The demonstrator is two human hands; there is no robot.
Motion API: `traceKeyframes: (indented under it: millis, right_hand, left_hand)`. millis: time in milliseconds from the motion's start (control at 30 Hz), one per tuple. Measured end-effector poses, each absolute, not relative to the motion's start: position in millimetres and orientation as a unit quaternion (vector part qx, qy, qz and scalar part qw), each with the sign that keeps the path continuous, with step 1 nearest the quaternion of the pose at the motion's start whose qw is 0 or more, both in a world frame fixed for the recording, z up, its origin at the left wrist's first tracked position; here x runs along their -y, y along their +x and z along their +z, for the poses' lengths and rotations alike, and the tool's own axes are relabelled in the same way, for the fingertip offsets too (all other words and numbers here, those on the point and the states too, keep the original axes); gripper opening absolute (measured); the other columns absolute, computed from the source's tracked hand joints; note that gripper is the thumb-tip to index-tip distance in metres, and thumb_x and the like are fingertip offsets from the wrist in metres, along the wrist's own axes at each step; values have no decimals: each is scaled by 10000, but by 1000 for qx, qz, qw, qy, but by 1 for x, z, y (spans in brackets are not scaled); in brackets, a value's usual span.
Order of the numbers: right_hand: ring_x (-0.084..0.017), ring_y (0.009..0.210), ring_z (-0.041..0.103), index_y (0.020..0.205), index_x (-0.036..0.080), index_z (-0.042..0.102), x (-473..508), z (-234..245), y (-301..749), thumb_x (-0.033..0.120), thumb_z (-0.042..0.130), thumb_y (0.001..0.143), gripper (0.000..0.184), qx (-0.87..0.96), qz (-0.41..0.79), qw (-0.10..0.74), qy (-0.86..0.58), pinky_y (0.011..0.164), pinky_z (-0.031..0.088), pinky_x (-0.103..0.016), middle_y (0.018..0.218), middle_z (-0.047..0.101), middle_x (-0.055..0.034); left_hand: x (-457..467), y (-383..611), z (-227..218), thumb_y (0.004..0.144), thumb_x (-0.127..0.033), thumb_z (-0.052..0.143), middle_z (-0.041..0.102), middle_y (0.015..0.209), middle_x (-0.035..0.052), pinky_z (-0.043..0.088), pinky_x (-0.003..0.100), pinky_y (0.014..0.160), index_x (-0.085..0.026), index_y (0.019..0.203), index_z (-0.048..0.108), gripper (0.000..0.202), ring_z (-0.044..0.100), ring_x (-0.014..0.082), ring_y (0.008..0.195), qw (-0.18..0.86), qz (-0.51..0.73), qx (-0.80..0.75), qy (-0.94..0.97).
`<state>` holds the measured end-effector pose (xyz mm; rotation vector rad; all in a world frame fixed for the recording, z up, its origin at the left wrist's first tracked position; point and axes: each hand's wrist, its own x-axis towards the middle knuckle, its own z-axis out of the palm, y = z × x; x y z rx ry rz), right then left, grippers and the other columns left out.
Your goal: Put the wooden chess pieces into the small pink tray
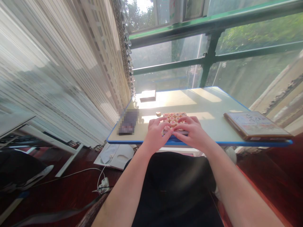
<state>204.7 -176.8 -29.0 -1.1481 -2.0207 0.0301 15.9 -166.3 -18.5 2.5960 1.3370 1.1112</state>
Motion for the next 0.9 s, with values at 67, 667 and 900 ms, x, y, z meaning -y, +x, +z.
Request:
traceKeyframes:
  millis: [67,667,900]
  right_hand:
    - [-255,1029,490,852,288,735,177,-29,205,395,616,780,175,801,13,396,-448,952,384,-440,1048,586,-62]
    - [-247,952,491,756,233,720,177,-27,206,306,622,760,122,740,14,436,-512,913,401,-427,921,609,-69]
    - [-245,937,489,783,239,731,178,-26,206,321,619,764,140,733,29,437,-520,911,395,-433,910,607,-64]
  left_hand:
    - [167,16,-18,803,-302,600,598,1155,50,382,366,999,-206,946,656,181,477,212,1113,11,386,-438,812]
    - [165,13,-14,769,-200,604,661,853,25,453,344,883,-198,778,675,72,586,180,896,53,413,-443,794]
    - [164,13,-13,763,-210,610,671,896,33,465,344,880,-198,829,671,90,592,186,923,60,406,-455,790]
